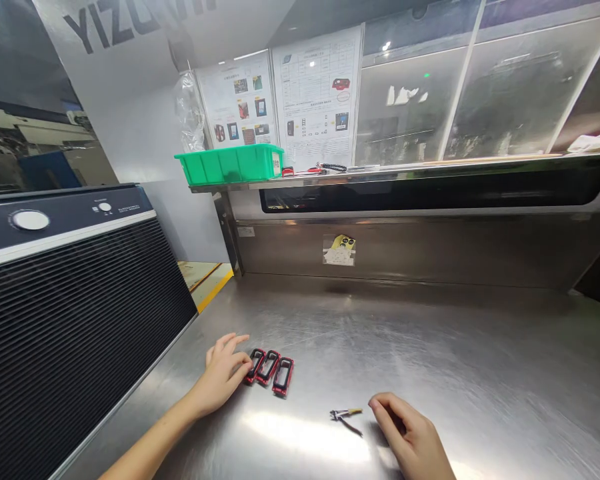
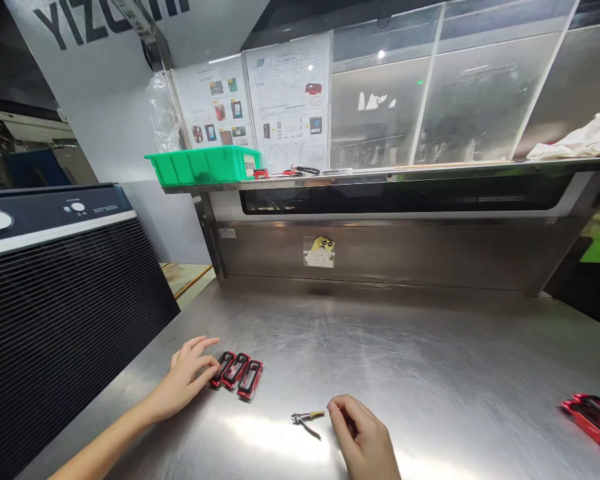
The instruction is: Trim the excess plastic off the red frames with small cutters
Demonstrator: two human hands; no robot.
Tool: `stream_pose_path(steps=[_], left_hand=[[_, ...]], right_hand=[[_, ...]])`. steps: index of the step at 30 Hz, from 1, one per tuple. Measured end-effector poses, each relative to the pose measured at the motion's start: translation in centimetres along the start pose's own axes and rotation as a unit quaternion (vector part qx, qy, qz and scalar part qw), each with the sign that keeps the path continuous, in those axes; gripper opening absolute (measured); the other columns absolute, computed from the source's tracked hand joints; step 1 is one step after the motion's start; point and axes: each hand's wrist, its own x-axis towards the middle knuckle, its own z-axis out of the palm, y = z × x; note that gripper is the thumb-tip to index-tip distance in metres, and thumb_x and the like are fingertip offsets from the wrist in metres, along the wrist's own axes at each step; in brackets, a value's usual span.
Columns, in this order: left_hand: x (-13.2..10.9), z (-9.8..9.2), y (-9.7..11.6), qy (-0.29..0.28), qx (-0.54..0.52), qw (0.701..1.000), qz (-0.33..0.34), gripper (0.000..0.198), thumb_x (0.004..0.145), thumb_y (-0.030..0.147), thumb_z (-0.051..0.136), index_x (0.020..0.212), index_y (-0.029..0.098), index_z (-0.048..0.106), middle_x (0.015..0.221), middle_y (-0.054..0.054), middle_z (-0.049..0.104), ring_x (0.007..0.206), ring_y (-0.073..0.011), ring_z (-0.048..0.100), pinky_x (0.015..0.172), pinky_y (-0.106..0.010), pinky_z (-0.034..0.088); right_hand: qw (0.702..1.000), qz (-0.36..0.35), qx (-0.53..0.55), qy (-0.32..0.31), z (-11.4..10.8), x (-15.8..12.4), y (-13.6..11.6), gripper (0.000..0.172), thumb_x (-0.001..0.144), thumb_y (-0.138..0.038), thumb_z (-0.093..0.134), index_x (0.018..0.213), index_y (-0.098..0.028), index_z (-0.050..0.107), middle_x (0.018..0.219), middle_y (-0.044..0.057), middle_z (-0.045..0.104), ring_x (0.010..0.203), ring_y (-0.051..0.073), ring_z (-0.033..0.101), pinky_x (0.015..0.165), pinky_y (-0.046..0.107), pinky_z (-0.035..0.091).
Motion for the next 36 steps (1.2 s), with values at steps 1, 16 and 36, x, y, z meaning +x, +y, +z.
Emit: stream_pose_path(steps=[1,16,36], left_hand=[[0.0,0.0,0.0,-0.001,0.0,1.0,0.006,0.026,0.089,0.027,0.042,0.08,0.022,0.065,0.13,-0.006,0.048,0.123,-0.0334,0.03,0.095,-0.059,0.03],[-0.7,0.7,-0.5,0.023,0.018,0.998,0.049,0.034,0.092,0.021,0.035,0.074,0.021,0.064,0.122,-0.005,0.054,0.119,-0.0291,0.036,0.096,-0.052,0.032],[-0.9,1.1,0.0,0.037,0.006,0.999,0.009,0.033,0.092,0.027,0.034,0.08,0.022,0.065,0.125,-0.008,0.052,0.119,-0.0306,0.035,0.092,-0.054,0.034]], right_hand=[[1.0,-0.001,-0.004,0.01,0.0,0.0,-0.1,0.05,0.093,-0.059,0.037,0.071,-0.019,0.059,0.063,0.002,0.052,0.057,0.017,0.047,0.053,0.024,0.037],[1.0,0.005,0.005,-0.019,-0.3,-0.1,0.1,0.044,0.093,-0.055,0.04,0.075,-0.019,0.059,0.066,0.001,0.052,0.059,0.017,0.046,0.055,0.023,0.036],[0.999,0.018,0.01,-0.033,-0.4,-0.2,-0.2,0.043,0.094,-0.053,0.039,0.074,-0.019,0.057,0.066,0.0,0.05,0.059,0.016,0.044,0.056,0.023,0.033]])
